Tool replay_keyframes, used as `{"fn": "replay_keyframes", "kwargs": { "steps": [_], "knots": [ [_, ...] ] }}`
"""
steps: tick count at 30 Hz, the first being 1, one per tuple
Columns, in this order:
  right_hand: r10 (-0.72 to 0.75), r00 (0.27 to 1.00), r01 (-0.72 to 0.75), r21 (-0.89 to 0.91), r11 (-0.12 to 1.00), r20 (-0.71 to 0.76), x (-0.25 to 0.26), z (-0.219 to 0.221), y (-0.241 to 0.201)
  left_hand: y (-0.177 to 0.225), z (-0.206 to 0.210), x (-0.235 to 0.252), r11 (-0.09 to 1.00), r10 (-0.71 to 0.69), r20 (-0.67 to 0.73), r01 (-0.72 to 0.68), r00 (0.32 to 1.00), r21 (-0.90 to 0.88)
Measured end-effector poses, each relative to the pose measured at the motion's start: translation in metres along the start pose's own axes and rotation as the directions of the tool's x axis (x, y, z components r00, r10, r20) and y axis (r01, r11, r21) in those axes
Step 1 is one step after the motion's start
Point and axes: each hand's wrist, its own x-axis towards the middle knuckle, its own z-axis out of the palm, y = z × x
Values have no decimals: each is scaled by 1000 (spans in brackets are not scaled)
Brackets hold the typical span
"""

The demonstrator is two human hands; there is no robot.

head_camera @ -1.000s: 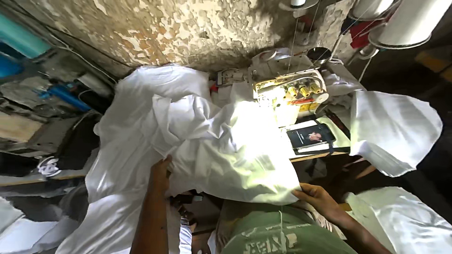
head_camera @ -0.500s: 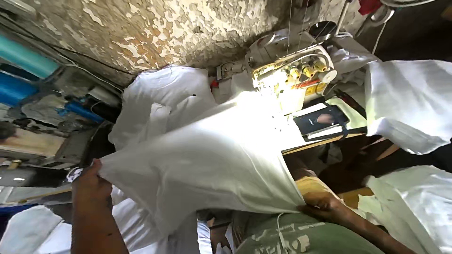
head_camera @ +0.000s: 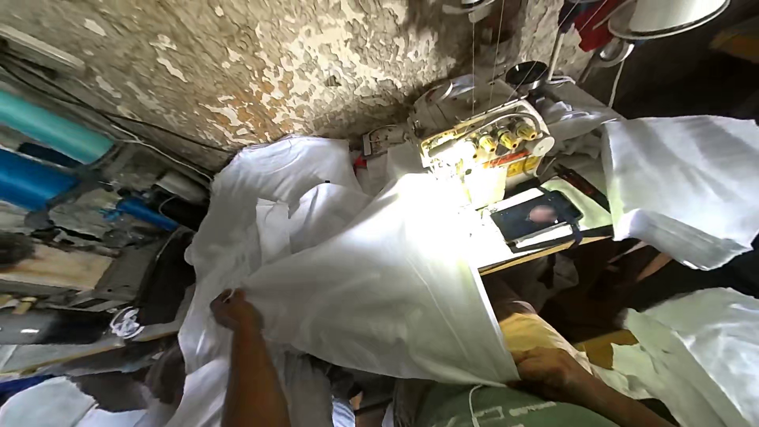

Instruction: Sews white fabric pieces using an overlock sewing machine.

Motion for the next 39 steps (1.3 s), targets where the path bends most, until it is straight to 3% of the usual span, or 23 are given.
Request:
{"fn": "replay_keyframes", "kwargs": {
  "steps": [2, 3, 5, 6, 8, 10, 12, 15, 17, 28, 32, 39],
  "knots": [
    [13, 1000, -13, -1, 1000, 11, 1, -2, -2, 32, 28, -30, 989, 135, -39, -132, 990, 70],
    [11, 1000, -11, -1, 1000, 19, 2, -3, -4, 55, 43, -53, 951, 297, -32, -293, 954, 96],
    [-7, 999, 7, -18, 1000, 40, 4, -5, -4, 107, 73, -112, 759, 651, 65, -649, 756, -55],
    [-15, 999, 17, -32, 999, 50, 6, -7, -5, 132, 88, -143, 656, 755, 154, -729, 638, -195],
    [-20, 997, 24, -43, 999, 75, 9, -11, -6, 175, 113, -200, 545, 836, 326, -739, 442, -395],
    [-17, 996, 18, -18, 1000, 91, 9, -14, -6, 204, 134, -237, 570, 774, 546, -728, 320, -381],
    [-28, 996, 28, 0, 1000, 80, 9, -14, -7, 211, 160, -255, 527, 789, 528, -789, 315, -317],
    [-46, 998, 46, -7, 999, 45, 8, -11, -5, 208, 180, -258, 512, 820, 409, -833, 401, -210],
    [-50, 998, 50, 2, 999, 44, 6, -9, -2, 204, 182, -255, 519, 823, 389, -827, 414, -217],
    [-47, 997, 46, 15, 999, 67, 6, -10, 2, 200, 169, -252, 402, 863, 417, -886, 284, -229],
    [-54, 997, 54, 0, 999, 57, 4, -9, 5, 189, 164, -254, 411, 844, 459, -885, 278, -221],
    [26, 994, -27, 14, 1000, 107, 9, -13, 6, 188, 175, -241, 377, 877, 410, -888, 251, -264]
  ]
}}
